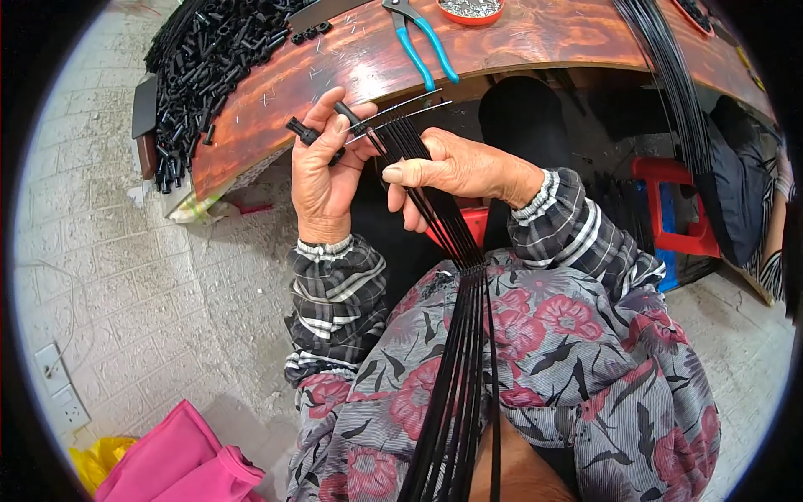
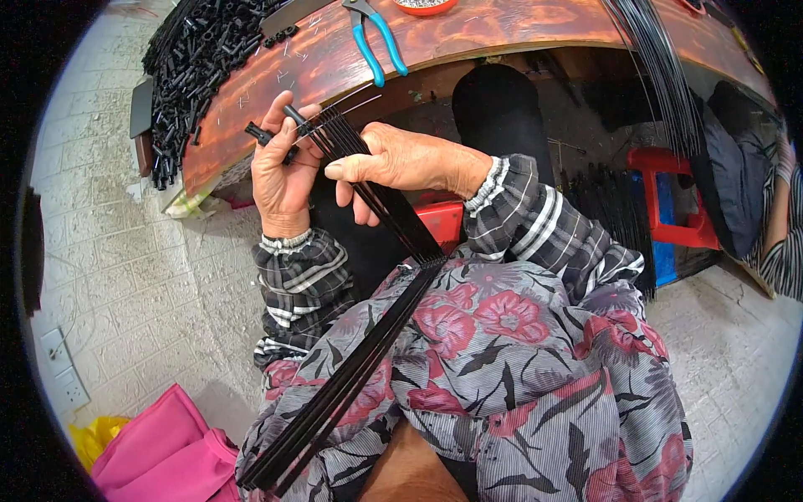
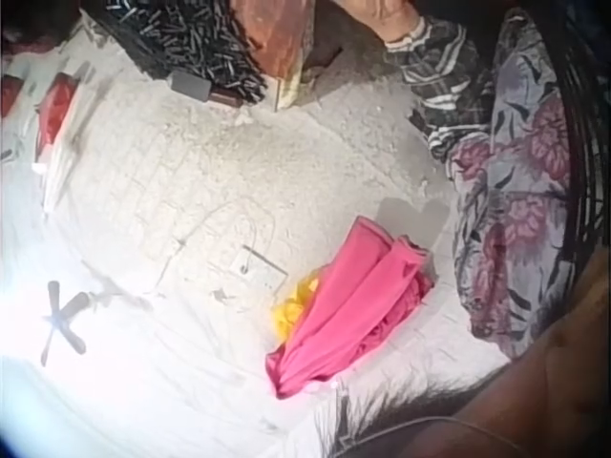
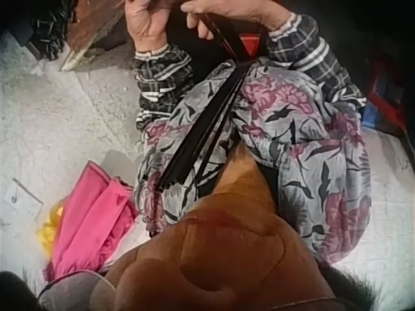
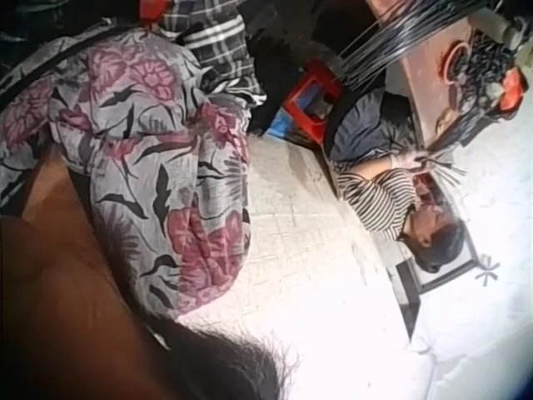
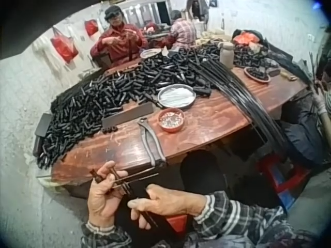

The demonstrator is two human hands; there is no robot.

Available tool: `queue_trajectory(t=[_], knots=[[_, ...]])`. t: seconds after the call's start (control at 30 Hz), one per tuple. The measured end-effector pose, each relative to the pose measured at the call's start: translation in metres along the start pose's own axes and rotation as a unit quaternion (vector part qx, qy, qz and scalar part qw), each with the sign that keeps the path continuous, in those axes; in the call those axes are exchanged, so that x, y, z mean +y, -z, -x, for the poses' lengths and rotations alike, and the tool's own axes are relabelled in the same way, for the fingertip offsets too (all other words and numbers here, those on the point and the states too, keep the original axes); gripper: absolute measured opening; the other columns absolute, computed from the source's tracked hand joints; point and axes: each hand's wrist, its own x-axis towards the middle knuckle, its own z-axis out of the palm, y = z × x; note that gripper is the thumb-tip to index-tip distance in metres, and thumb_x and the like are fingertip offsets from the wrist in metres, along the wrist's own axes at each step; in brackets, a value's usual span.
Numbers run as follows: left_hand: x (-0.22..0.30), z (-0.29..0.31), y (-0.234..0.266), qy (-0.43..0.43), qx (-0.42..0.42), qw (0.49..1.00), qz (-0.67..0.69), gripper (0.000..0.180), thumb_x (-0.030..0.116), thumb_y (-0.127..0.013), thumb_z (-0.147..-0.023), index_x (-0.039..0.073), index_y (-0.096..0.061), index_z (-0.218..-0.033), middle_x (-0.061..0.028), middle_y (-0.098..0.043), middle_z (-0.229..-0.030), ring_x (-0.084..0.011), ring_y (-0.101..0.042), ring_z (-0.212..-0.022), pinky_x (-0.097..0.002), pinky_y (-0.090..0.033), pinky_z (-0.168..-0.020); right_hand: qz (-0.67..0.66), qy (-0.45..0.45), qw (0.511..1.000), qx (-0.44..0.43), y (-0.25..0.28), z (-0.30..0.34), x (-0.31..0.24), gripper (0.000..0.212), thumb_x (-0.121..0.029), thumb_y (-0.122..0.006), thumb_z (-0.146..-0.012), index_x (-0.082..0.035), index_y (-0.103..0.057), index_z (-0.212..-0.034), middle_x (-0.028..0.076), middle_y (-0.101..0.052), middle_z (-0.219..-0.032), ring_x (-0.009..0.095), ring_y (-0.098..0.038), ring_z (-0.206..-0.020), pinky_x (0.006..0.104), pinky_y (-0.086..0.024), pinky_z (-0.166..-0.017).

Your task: Assembling hair combs by manually attaching components and using pliers to secure them.

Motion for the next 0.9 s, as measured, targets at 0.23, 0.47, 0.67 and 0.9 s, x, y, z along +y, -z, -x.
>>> queue_trajectory(t=[0.23, 0.47, 0.67, 0.9], knots=[[-0.0015, -0.0031, 0.0014, -0.002, -0.027, 1.000, 0.005, 0.030, 0.003, -0.054, -0.082, 0.004, -0.050, -0.111, -0.0144, -0.060, -0.091, -0.0199, -0.061, -0.076, -0.0313, -0.054, -0.064, -0.007, 0.004, 1.000, 0.011, -0.0005, 0.0018, 0.0014, 0.040, -0.033, -0.050, -0.086, 0.005, -0.060, -0.076, 0.010, -0.062, -0.062, 0.016, -0.061, -0.054, 0.0237, -0.050, -0.052], [-0.0033, -0.0044, 0.0041, -0.006, -0.012, 1.000, 0.010, 0.029, 0.004, -0.056, -0.082, 0.005, -0.051, -0.110, -0.0106, -0.059, -0.088, -0.0177, -0.059, -0.076, -0.0285, -0.053, -0.062, -0.002, 0.002, 1.000, 0.011, -0.0012, 0.0006, 0.0018, 0.040, -0.032, -0.049, -0.086, 0.005, -0.060, -0.076, 0.011, -0.062, -0.062, 0.016, -0.061, -0.054, 0.0235, -0.049, -0.051], [-0.0008, -0.0025, -0.0011, 0.002, 0.010, 1.000, 0.018, 0.027, 0.006, -0.055, -0.083, 0.005, -0.051, -0.110, -0.0121, -0.059, -0.088, -0.0183, -0.059, -0.075, -0.0284, -0.053, -0.064, 0.000, 0.007, 1.000, 0.004, -0.0008, 0.0011, 0.0011, 0.039, -0.032, -0.049, -0.087, 0.004, -0.060, -0.077, 0.010, -0.062, -0.062, 0.015, -0.060, -0.054, 0.0227, -0.049, -0.051], [-0.0006, -0.0046, 0.0007, 0.008, -0.007, 0.998, 0.062, 0.027, 0.005, -0.057, -0.081, 0.005, -0.051, -0.108, -0.0122, -0.059, -0.087, -0.0194, -0.060, -0.074, -0.0315, -0.054, -0.065, -0.006, 0.014, 1.000, -0.001, 0.0000, 0.0009, 0.0031, 0.039, -0.033, -0.049, -0.086, 0.004, -0.060, -0.077, 0.009, -0.062, -0.062, 0.015, -0.061, -0.055, 0.0225, -0.049, -0.053]])
